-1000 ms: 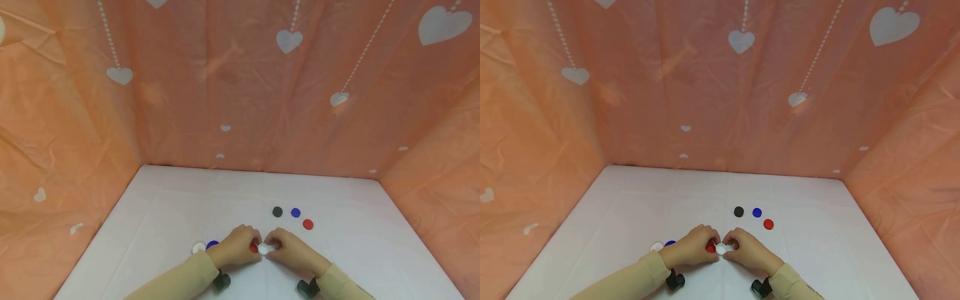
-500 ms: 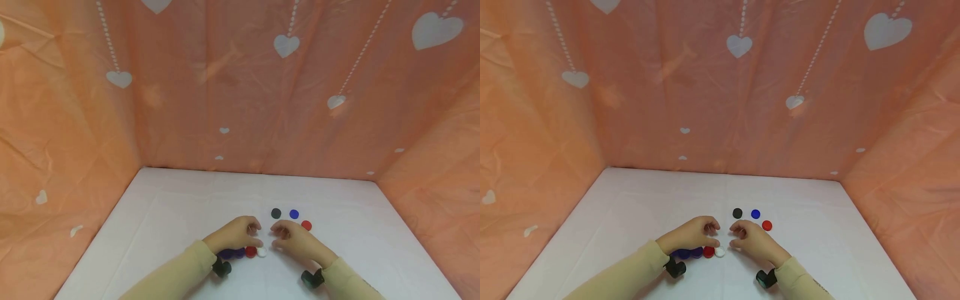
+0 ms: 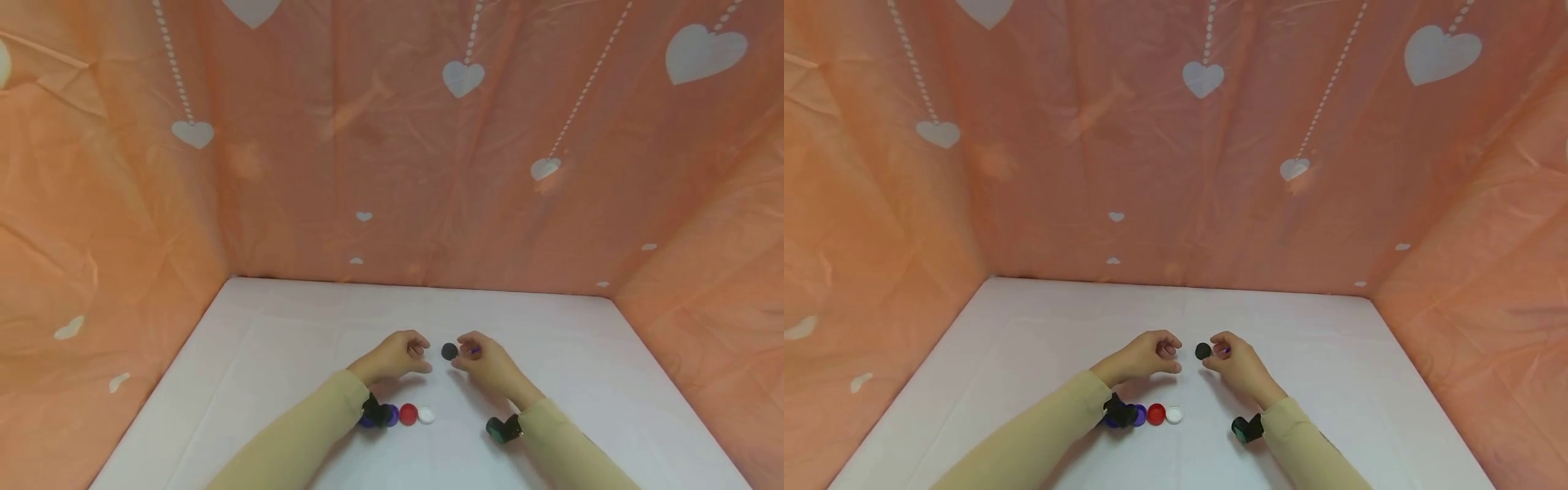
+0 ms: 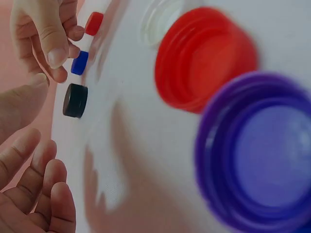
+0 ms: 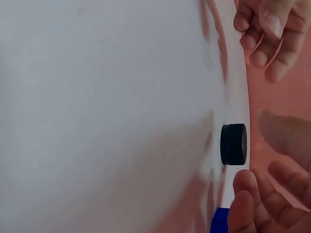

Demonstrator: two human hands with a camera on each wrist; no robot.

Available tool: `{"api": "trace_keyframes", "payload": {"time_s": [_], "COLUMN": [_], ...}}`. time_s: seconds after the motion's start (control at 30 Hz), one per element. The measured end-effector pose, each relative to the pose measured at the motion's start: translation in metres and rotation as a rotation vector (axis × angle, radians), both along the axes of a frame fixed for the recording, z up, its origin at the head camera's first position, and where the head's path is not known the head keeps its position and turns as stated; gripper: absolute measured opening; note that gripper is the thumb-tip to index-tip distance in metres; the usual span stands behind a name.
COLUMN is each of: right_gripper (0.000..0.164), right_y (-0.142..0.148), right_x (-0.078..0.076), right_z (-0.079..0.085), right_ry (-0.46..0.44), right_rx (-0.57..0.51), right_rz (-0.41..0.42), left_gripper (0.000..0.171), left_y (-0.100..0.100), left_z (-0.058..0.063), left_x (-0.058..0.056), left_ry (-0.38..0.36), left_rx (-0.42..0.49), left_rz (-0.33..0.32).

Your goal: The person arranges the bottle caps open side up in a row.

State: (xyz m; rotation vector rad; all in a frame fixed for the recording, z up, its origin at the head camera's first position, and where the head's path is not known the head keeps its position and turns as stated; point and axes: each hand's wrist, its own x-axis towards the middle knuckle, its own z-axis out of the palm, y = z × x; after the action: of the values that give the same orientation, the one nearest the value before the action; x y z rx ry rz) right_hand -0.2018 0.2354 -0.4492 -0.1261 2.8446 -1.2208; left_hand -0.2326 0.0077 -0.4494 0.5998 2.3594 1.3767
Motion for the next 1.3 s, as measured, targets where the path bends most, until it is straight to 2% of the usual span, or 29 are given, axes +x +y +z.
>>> {"api": "trace_keyframes", "payload": {"time_s": [0.3, 0.43, 0.6, 0.8, 1.03, 1.3], "right_gripper": [0.052, 0.051, 0.047, 0.040, 0.027, 0.027], "right_y": [-0.010, -0.010, -0.012, -0.016, -0.024, -0.022], "right_x": [-0.003, -0.004, -0.006, -0.007, -0.008, -0.010], "right_z": [-0.004, -0.006, -0.012, -0.017, -0.026, -0.033], "right_ry": [0.002, 0.012, -0.004, -0.053, -0.139, -0.119], "right_rx": [-0.010, 0.004, -0.010, -0.027, -0.116, -0.170], "right_rz": [-0.014, -0.019, -0.024, -0.032, 0.022, 0.039], "left_gripper": [0.042, 0.041, 0.039, 0.035, 0.023, 0.020], "left_y": [0.003, 0.008, 0.017, 0.024, 0.022, 0.015], "left_z": [-0.009, -0.010, -0.008, -0.012, -0.016, -0.018], "left_x": [-0.014, -0.015, -0.015, -0.020, -0.018, -0.017], "left_ry": [-0.040, -0.055, -0.067, -0.059, -0.019, 0.029], "left_rx": [-0.028, -0.042, -0.060, -0.099, -0.137, -0.124], "left_rz": [0.031, 0.055, 0.056, 0.029, 0.028, 0.008]}}
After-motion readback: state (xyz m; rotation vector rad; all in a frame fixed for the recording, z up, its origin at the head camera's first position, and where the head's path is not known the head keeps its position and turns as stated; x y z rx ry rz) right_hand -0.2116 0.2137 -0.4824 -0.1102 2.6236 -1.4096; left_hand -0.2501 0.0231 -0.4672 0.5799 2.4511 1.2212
